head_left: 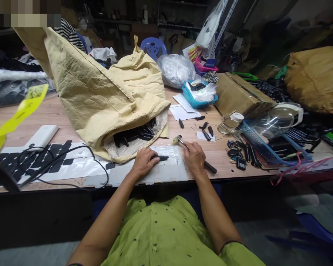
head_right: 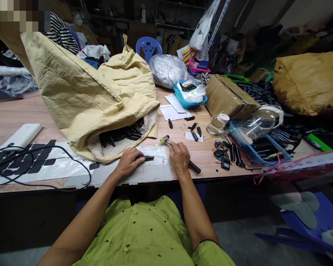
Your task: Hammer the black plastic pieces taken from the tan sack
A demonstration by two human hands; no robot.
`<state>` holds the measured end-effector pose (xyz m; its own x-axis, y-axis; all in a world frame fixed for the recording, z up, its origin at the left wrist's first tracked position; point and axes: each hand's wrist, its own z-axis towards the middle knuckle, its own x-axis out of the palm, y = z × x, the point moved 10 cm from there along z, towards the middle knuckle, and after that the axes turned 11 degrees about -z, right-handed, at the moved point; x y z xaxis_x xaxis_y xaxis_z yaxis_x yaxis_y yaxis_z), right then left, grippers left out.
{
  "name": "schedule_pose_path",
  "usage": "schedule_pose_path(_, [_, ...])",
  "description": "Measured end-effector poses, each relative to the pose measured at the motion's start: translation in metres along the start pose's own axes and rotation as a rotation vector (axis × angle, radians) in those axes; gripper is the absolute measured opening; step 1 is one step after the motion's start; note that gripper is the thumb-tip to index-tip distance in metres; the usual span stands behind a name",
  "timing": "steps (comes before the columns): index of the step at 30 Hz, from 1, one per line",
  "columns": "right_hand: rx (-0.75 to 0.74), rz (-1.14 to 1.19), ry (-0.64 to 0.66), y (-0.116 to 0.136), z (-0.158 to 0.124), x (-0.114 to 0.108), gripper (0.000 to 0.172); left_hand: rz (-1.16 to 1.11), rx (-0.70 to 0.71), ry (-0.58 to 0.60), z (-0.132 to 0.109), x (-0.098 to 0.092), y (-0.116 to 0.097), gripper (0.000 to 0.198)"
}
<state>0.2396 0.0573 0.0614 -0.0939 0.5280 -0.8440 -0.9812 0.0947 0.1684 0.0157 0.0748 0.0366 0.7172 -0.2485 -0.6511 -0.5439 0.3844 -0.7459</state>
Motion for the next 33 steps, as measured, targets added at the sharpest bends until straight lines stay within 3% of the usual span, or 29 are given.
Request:
schedule_pose_path(4, [0.004, -0.038, -0.012, -0.004, -0.003, 0.011, 0.027, 0.006, 0.0, -0.008, -0.001, -0.001, 0.001, 0.034])
schedule_pose_path(8, [0.0, -0.035, 0.016, -0.002, -0.007, 0.014, 0.027, 0.043, -0.017, -0.007, -0.001, -0.001, 0.002, 0.041])
schedule_pose_path(19, [-0.02, -0.078, 0.034, -0.002, -0.007, 0.015, 0.028, -0.049, -0.03, -0.026, -0.001, -0.005, 0.004, 0.047])
schedule_pose_path(27, [-0.018, -0.07, -0.001, 0.0, -0.005, 0.012, 0.029, -0.093, -0.001, -0.056, 0.001, -0.008, 0.001, 0.041])
schedule_pose_path(31, [-0.006, -0.059, 0.026, -0.001, -0.003, 0.013, 0.031, -0.29, 0.024, -0.067, -0.005, -0.016, -0.009, 0.033])
schedule_pose_path(33, [-0.004, -0.054, 0.034, 0.0, -0.003, 0.014, 0.031, -0.502, -0.024, 0.024, -0.019, -0.011, -0.013, 0.034])
